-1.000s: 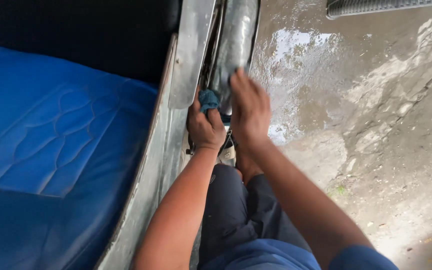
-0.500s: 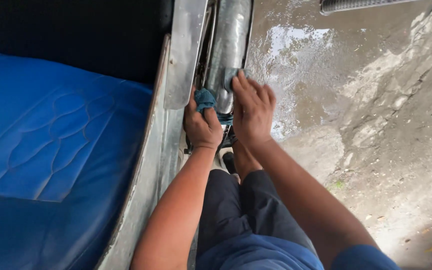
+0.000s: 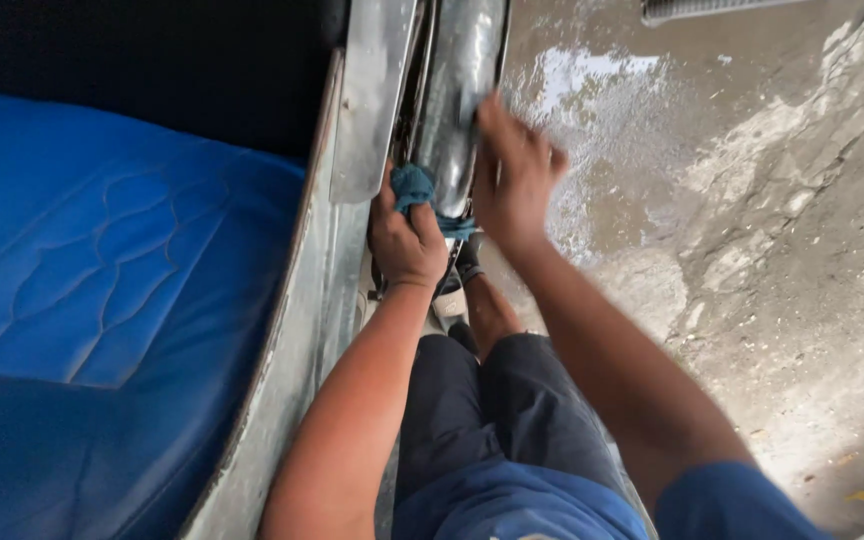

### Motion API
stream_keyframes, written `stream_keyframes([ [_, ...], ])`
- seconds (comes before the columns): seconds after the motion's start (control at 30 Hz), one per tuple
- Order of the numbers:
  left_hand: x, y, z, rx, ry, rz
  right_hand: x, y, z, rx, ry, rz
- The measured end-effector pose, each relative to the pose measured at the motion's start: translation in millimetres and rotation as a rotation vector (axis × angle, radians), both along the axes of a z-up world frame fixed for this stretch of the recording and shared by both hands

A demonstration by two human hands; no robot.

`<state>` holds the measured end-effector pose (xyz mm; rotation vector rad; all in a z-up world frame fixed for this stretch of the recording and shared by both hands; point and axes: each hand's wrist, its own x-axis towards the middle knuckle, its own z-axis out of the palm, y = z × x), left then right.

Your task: Polishing and sanding a metal fender of a vehicle using a cloth and sandpaper.

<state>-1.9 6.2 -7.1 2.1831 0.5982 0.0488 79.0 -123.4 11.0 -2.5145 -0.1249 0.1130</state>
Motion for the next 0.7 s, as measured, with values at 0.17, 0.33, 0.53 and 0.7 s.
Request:
stream_keyframes([
  [0.17, 1, 0, 4, -0.005, 0.041, 0.002, 41, 5, -13, 0.074, 0.098, -0.141],
  [0.33, 2, -1, 7, -0.015, 0.044, 0.008, -43, 6, 24, 0.054, 0.034, -0.061],
  [0.53, 2, 4, 3, -0.002, 0.031, 0.009, 24, 6, -12, 0.053, 0.033, -0.133],
  [0.7, 2, 2, 5, -0.007, 0.007, -0.013, -33, 12, 18, 0.102, 0.023, -0.118],
])
